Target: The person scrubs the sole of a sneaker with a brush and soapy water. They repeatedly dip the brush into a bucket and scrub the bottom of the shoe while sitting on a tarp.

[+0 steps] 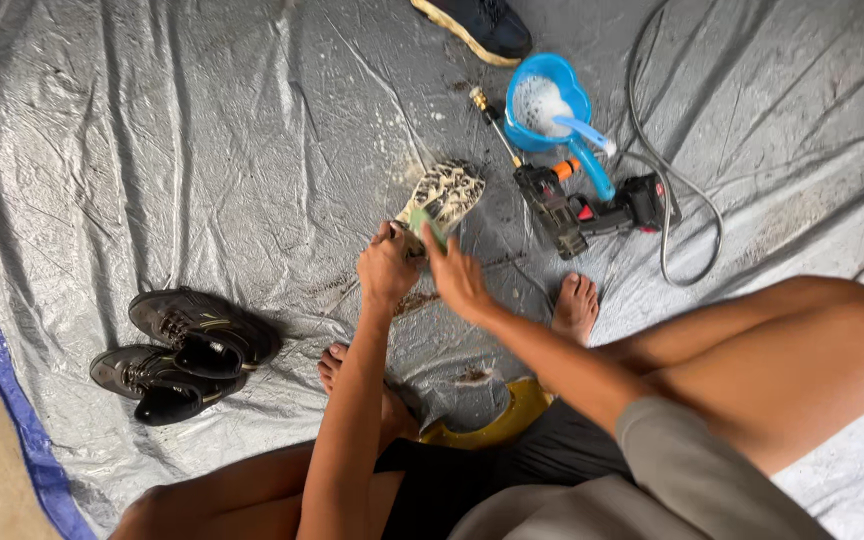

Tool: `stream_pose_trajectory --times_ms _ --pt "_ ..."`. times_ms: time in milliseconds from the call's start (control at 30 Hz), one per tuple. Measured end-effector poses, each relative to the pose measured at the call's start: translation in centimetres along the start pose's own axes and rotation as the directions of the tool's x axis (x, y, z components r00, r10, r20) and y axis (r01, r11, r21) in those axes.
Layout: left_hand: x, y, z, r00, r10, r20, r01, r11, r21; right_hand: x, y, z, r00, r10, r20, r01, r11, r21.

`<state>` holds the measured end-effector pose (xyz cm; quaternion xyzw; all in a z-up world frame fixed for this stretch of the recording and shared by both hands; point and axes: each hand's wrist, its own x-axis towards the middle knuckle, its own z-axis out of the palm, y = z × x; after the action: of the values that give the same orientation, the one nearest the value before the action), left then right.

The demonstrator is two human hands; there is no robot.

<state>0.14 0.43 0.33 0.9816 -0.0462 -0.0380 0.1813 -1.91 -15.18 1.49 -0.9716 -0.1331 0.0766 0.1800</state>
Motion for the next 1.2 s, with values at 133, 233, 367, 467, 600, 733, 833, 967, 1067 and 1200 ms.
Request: stream_pose_trajectory --times_ms 133,233,367,467,600,733,833,967,1067,1200 --pt "-0.1 -0.6 0.1 0.997 -0.034 0.074 0.040 0.996 -0.081 7.1 2.3 5.1 0.987 -0.035 -0.159 0.014 0.991 -0.131" --pt "1.4 -0.9 0.9 0.990 -0.076 0.115 0.080 0.997 -0.024 6.4 1.0 4.6 0.968 -0.097 -0.233 0.059 0.984 -0.167" --pt "0.5 0.9 -2.5 0.990 -0.085 0.116 0.095 0.992 -0.084 -1.6 -0.5 3.1 0.985 -0.048 -0.167 0.024 0.989 -0.143" --pt "0.3 0.9 -0.8 0.990 -0.049 0.132 0.056 0.997 -0.056 0.5 0.3 2.1 0.991 -0.016 -0.135 0.009 0.998 -0.055" --pt "0.5 0.7 0.5 0.990 -0.089 0.114 0.096 0.993 -0.063 11.6 3.3 6.7 0.988 -0.005 -0.156 -0.010 0.995 -0.096" --pt "0.1 0.6 0.3 0.986 -0.123 0.116 0.133 0.988 -0.076 2.4 -0.1 2.1 0.991 0.033 -0.129 -0.019 0.994 0.111" --pt "0.2 1.1 -1.4 0.988 -0.098 0.116 0.115 0.981 -0.154 -4.5 -1.2 -0.2 0.996 0.054 -0.069 -0.049 0.996 0.079" --pt "0.7 0.8 1.0 0.975 -0.143 0.168 0.147 0.989 -0.013 1.2 1.7 3.7 0.992 0.123 0.008 -0.121 0.962 0.245" --pt "0.3 0.3 1.1 0.971 -0.148 0.186 0.156 0.987 -0.030 6.9 1.8 4.2 0.993 0.036 -0.112 -0.029 0.997 0.065" --pt "0.6 0.1 -0.3 0.985 -0.091 0.149 0.105 0.990 -0.092 2.3 1.4 2.8 0.963 -0.164 -0.212 0.109 0.963 -0.247"
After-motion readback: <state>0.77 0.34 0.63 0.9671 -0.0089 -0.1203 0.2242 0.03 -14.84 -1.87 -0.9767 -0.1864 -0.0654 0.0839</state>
